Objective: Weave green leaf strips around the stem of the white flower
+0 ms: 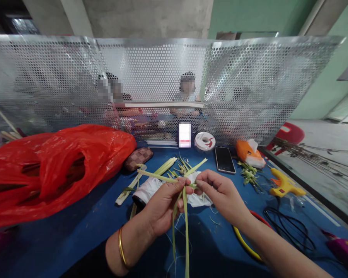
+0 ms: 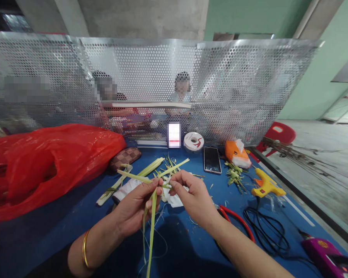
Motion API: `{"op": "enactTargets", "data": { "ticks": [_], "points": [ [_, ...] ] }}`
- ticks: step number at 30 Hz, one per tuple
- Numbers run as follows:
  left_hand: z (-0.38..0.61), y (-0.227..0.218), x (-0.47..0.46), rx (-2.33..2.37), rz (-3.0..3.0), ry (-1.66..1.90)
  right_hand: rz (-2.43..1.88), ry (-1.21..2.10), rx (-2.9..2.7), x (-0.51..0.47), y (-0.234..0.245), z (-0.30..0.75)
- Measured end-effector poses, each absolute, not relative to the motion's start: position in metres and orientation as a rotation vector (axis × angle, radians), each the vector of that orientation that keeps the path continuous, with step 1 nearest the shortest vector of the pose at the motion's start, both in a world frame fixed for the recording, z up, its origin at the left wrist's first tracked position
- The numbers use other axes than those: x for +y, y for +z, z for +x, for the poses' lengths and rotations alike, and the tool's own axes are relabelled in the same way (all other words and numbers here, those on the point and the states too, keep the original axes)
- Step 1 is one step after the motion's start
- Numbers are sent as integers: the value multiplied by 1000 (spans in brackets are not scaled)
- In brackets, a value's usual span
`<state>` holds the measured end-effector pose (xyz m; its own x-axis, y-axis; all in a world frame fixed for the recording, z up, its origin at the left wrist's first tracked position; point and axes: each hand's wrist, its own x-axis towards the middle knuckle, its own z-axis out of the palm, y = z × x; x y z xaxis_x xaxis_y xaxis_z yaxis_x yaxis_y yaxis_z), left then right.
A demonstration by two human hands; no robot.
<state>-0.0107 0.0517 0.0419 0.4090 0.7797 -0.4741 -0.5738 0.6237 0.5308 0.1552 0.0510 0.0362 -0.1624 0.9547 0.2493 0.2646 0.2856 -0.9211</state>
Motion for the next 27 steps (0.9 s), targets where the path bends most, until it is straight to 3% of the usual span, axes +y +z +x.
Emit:
{"op": "enactTargets", "data": {
  "ticks": [27],
  "points": [
    [-11, 41, 52, 720, 278, 924, -1180, 924, -1527, 50, 32, 151]
  ]
}}
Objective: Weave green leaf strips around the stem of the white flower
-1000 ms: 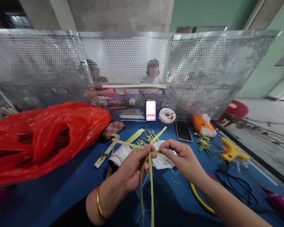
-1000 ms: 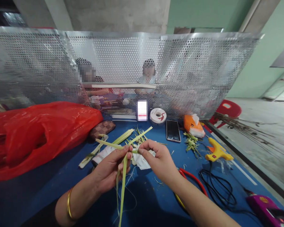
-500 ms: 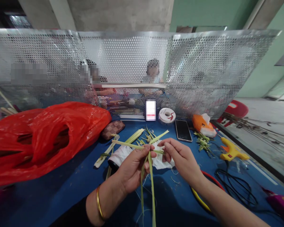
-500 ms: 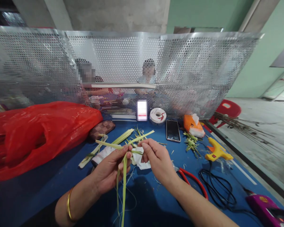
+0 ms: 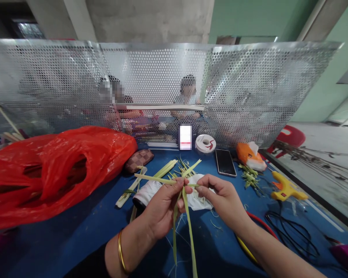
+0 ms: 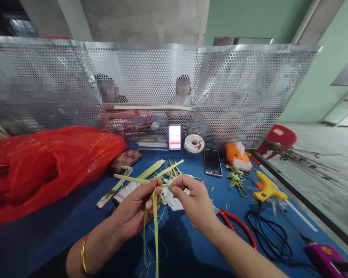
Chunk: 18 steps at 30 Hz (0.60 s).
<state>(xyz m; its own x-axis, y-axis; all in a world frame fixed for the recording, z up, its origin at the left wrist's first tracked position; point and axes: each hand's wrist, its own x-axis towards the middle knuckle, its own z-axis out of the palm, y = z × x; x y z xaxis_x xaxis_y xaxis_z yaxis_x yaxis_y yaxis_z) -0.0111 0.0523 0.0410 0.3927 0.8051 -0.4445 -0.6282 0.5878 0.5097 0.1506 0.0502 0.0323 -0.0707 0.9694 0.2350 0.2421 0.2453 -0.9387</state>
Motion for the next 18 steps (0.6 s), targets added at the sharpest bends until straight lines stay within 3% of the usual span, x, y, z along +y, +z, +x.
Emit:
{"op": "enactTargets", "data": {
  "ticks": [9, 18],
  "points": [
    [-7, 31, 47, 747, 735, 1068, -1138, 1199, -1341, 61, 26, 156],
    [0, 28, 41, 871, 911, 750, -1015, 1609, -946, 57, 21, 149]
  ]
}}
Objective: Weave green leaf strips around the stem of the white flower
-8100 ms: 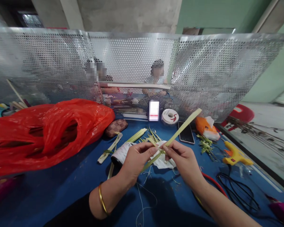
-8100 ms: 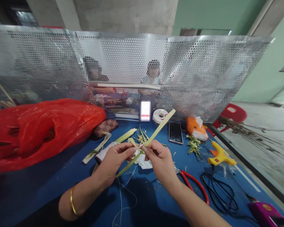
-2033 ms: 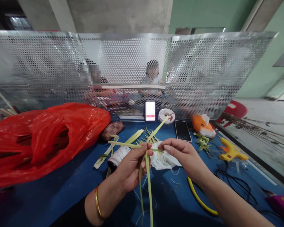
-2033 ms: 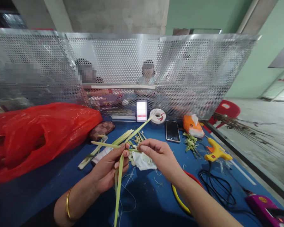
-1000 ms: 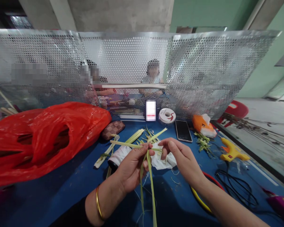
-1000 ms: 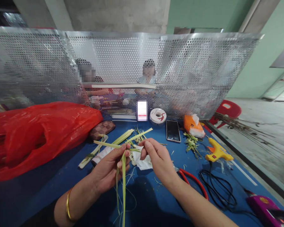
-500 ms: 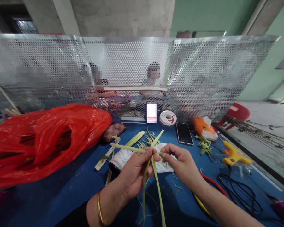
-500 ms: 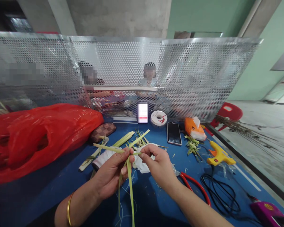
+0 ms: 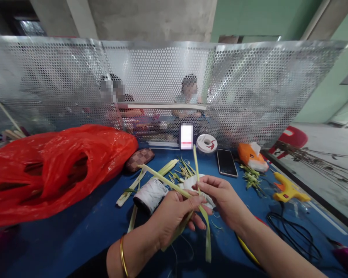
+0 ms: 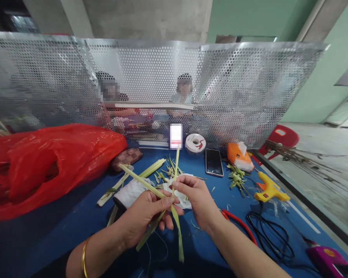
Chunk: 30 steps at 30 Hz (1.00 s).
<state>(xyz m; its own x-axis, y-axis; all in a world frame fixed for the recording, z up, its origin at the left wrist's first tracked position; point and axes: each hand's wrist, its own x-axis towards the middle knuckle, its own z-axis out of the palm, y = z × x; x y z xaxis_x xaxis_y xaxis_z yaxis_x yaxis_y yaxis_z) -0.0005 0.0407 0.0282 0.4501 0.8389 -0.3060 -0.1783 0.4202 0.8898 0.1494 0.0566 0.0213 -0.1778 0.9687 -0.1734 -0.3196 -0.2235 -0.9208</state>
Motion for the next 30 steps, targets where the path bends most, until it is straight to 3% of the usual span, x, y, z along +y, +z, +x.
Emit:
{"op": "enactTargets", "data": {
  "ticks": [5, 9, 11, 13, 15, 18, 21, 30],
  "points": [
    [-1, 27, 42, 917, 944, 729, -1107, 1433, -1062, 58, 15, 151],
    [0, 26, 40, 959, 948, 706, -1319, 619, -1465, 58, 20, 161],
    [2, 27, 37, 966, 965, 684, -1228, 224, -1678, 53, 27, 163],
    [4, 28, 32, 961, 1026, 665, -1051, 144, -1932, 46, 33, 159],
    [6, 29, 27, 977, 1115, 614, -913, 265, -2086, 38, 36, 151],
    [8, 26, 22, 1090, 1198, 503, -802, 449, -2103, 31, 36, 141],
    [6, 22, 28, 1064, 1175, 624, -772, 408, -2054, 28, 36, 139],
    [-14, 29, 62, 969, 749, 930, -584, -609, -2224, 31, 19, 143]
  ]
}}
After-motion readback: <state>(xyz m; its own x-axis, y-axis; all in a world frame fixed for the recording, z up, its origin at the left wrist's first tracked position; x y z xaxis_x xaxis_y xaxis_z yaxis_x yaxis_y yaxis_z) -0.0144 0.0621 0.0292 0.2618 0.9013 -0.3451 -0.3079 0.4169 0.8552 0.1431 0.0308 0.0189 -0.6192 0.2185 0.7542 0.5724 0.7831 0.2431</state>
